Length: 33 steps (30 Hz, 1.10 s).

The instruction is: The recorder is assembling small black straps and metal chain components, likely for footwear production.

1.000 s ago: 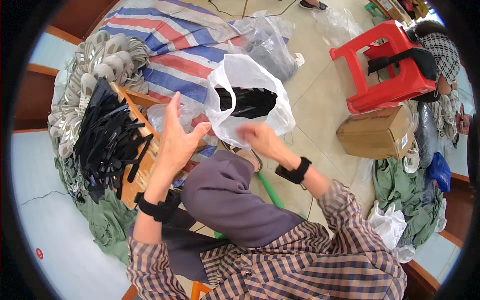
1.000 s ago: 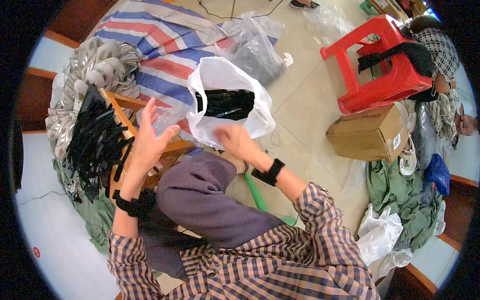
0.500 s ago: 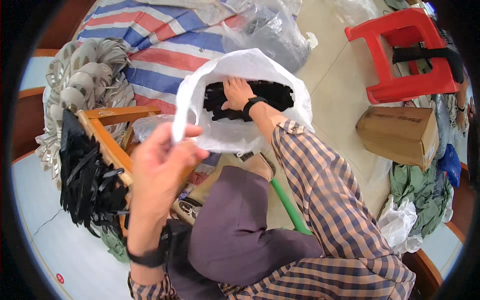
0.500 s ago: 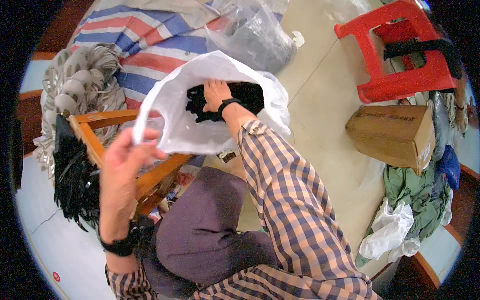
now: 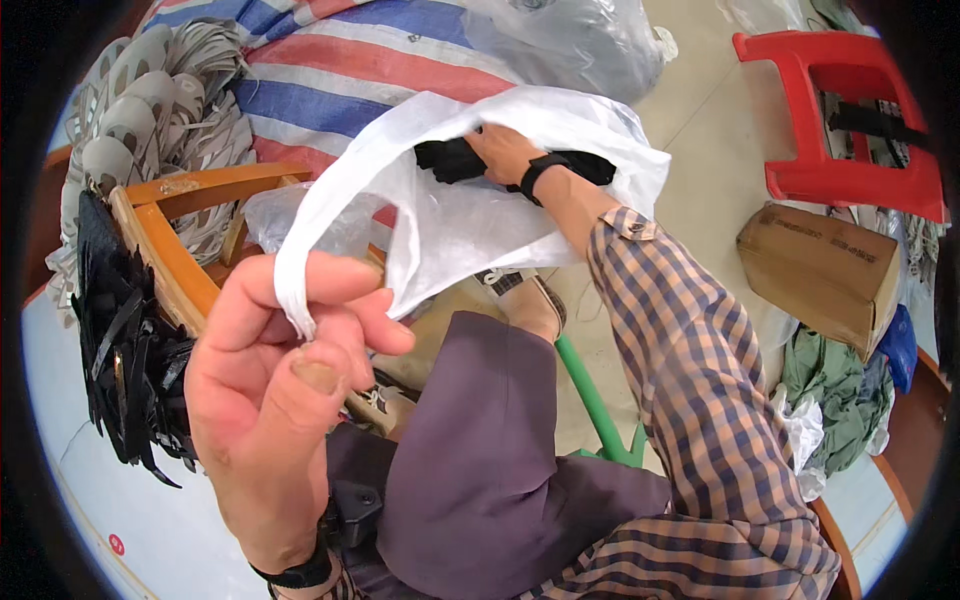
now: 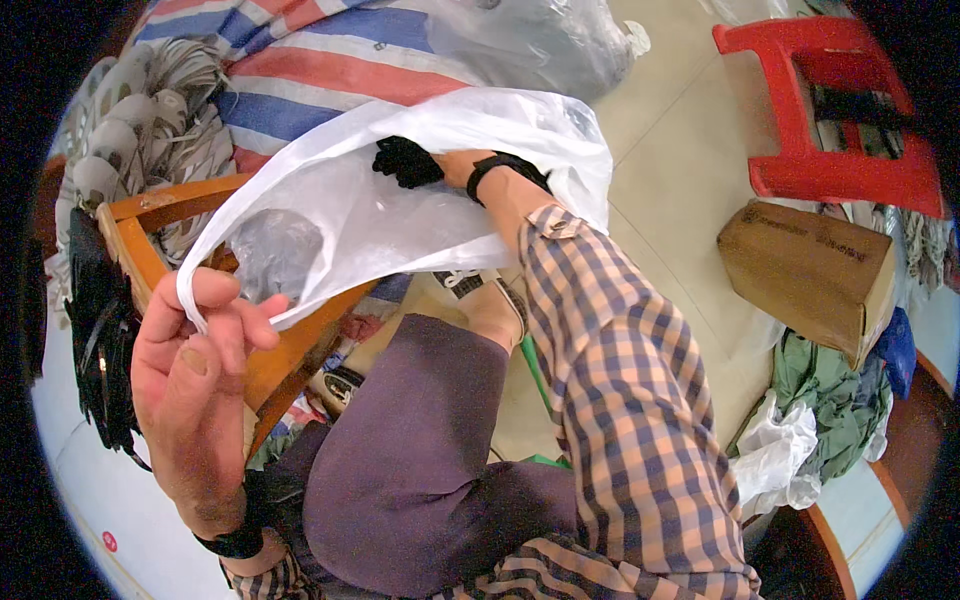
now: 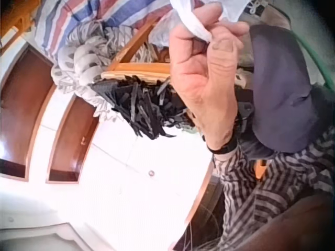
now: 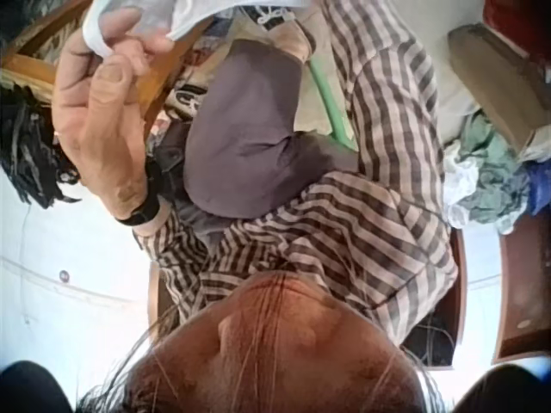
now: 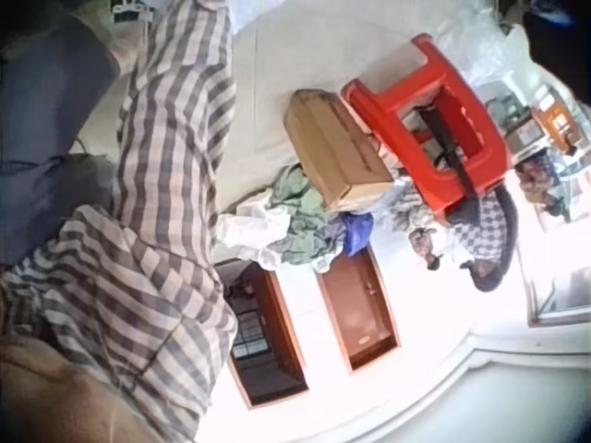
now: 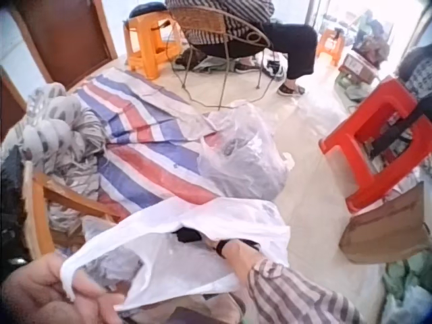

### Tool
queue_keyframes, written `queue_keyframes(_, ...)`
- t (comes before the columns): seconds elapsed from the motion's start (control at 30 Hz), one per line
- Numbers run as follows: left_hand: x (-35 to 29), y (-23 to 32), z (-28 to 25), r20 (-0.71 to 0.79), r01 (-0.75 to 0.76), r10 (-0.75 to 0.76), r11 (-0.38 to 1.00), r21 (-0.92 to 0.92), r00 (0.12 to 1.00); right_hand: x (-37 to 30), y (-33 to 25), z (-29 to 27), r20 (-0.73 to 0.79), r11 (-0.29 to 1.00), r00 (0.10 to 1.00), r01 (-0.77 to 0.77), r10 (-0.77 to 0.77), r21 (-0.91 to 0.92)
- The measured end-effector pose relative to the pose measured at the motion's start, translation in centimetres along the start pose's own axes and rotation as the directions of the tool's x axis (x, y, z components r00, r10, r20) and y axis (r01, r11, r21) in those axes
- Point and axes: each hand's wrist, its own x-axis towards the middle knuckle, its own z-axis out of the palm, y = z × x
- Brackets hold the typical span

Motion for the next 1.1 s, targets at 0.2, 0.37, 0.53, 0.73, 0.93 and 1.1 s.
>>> queue_keyframes(0.2, 0.6, -0.1, 1.5, 0.033, 0.021, -0.02, 0.999, -0.033, 0.999, 1.6, 8.1, 13.5, -0.568, 0.986, 0.806, 0.128, -0.167, -0.109)
queue_keyframes(0.37, -0.6, 0.4, 1.2, -0.008, 0.009, -0.009, 1.0, -0.02, 1.0, -0.2, 10.9, 10.7, -0.474, 0.99, 0.869, 0.119, -0.142, -0.077)
queue_keyframes(0.53, -0.4, 1.0, 1.9, -0.052, -0.011, 0.014, 0.999, 0.043, 0.999, -6.8, 16.7, 5.0, -0.383, 0.992, 0.916, 0.089, -0.118, -0.092)
queue_keyframes(0.73, -1.0, 0.3, 2.3, 0.032, 0.029, -0.028, 0.999, -0.024, 0.999, -16.1, 14.7, 3.1, -0.306, 0.996, 0.951, 0.012, -0.038, -0.086)
queue_keyframes(0.93, -0.5, -0.3, 3.1, 0.052, 0.097, -0.095, 0.995, -0.032, 0.994, -9.6, 4.0, 6.5, -0.189, 0.998, 0.981, -0.051, 0.045, -0.025)
queue_keyframes(1.1, 0.2, -0.2, 2.4, 0.033, 0.061, -0.061, 0.998, -0.015, 0.998, -10.7, 3.3, 5.9, -0.074, 0.994, 0.992, -0.104, 0.105, 0.02)
